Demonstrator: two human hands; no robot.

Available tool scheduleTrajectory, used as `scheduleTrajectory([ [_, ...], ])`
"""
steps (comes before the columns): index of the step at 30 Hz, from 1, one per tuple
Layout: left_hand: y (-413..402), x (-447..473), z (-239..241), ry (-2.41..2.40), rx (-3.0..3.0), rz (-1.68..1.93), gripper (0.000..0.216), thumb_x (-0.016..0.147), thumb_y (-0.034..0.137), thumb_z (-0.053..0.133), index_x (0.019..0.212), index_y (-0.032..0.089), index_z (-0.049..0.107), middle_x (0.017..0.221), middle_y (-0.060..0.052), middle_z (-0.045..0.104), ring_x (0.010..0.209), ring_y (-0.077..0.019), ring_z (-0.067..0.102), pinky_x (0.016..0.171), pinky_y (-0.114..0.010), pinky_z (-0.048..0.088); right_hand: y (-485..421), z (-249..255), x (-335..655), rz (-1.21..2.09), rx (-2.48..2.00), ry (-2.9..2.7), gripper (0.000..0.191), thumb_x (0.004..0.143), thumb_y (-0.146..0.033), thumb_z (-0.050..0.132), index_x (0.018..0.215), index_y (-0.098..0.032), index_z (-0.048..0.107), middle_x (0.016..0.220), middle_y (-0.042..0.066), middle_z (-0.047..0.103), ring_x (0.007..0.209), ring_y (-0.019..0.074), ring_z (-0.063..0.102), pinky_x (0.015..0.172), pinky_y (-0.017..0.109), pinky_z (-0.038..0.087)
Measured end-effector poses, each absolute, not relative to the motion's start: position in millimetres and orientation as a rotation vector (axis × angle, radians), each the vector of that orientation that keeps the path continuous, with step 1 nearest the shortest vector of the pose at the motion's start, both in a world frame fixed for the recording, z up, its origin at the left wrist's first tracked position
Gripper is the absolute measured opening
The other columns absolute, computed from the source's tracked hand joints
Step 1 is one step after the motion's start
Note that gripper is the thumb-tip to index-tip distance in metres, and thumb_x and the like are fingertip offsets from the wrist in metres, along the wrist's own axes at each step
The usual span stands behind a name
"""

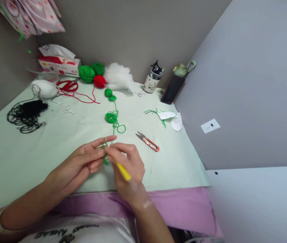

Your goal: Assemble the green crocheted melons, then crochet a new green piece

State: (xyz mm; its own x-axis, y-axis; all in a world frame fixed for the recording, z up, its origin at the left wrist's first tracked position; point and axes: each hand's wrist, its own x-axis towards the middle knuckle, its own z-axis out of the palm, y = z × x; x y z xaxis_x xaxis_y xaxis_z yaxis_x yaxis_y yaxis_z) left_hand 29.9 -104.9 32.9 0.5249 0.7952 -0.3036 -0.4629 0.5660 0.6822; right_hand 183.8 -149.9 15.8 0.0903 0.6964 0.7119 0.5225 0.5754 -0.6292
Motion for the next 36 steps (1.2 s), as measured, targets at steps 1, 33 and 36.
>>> scheduleTrajectory([
  [1,-104,29,34,0.650,0.555,0.797,0.034,0.084,0.024,0.083,0.118,0.021,0.079,0.059,0.007,0.048,0.049,-0.0023,0.040,0.049,-0.013,0.036,-148,18,185,0.284,-1.059,-1.460,0.029,0.096,-0.009,0.061,0.111,-0.028,0.077,0.095,0.004,0.074,0.086,0.0181,0.070,0.075,0.033,0.058],
  [33,-107,27,37,0.736,0.775,0.837,0.028,0.085,0.029,0.081,0.113,0.023,0.077,0.067,0.004,0.066,0.053,-0.0073,0.055,0.059,-0.022,0.043,-138,17,179,0.965,-0.884,-0.937,0.014,0.093,-0.034,0.070,0.090,-0.021,0.076,0.088,0.004,0.078,0.064,0.0121,0.068,0.061,0.026,0.058],
  [36,-107,26,37,0.753,0.787,0.836,0.027,0.085,0.029,0.080,0.112,0.024,0.078,0.072,0.004,0.067,0.054,-0.0072,0.054,0.060,-0.023,0.042,-138,18,180,0.980,-0.851,-0.943,0.015,0.097,-0.033,0.066,0.092,-0.021,0.074,0.087,0.004,0.078,0.063,0.0119,0.068,0.060,0.026,0.059],
])
